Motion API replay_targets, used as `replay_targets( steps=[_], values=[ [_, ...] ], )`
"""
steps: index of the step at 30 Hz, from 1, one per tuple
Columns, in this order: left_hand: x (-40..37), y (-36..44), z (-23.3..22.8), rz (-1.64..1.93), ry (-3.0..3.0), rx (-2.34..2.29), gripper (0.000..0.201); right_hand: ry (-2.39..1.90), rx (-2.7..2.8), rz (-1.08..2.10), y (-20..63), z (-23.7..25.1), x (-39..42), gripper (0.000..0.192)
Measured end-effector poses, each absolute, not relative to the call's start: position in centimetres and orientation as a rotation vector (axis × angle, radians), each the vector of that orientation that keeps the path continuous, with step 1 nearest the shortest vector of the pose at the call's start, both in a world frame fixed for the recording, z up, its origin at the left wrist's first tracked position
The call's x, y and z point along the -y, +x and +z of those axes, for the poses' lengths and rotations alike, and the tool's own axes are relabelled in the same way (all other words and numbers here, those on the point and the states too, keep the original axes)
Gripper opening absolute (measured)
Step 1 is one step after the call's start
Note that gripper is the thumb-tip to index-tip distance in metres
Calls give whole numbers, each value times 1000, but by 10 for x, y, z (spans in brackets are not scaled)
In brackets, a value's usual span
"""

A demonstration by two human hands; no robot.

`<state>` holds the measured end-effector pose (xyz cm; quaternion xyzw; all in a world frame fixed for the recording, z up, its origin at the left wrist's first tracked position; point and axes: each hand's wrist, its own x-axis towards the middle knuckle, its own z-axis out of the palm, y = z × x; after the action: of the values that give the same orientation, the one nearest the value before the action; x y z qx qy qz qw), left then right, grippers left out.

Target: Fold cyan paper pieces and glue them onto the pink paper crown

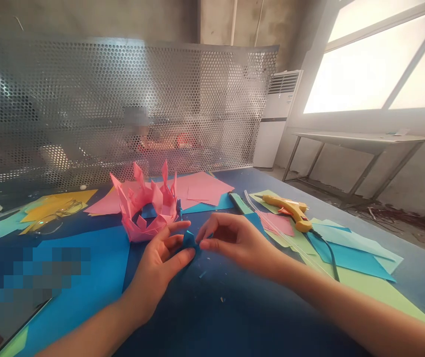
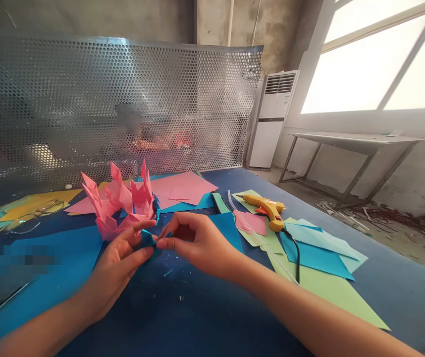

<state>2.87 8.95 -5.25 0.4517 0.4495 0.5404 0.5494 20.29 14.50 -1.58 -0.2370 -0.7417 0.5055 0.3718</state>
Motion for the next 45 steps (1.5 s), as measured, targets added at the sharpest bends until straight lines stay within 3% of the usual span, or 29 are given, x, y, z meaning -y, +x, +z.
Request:
replay_targets(
  steps=[10,23,31,45],
  values=[
    [-92,31,-54,1370,1080,-1064,42,-550,2032,1093,206,-15,-147,9],
    [-86,32,-52,1362,1262,-1216,43,-764,2025,919,201,-17,-138,12],
    [-85,34,-51,1406,1325,-1181,60,-763,1962,1078,200,-15,-134,10],
    [-91,32,-55,1404,1180,-1158,54,-643,1915,1099,196,-23,-136,13]
  ],
)
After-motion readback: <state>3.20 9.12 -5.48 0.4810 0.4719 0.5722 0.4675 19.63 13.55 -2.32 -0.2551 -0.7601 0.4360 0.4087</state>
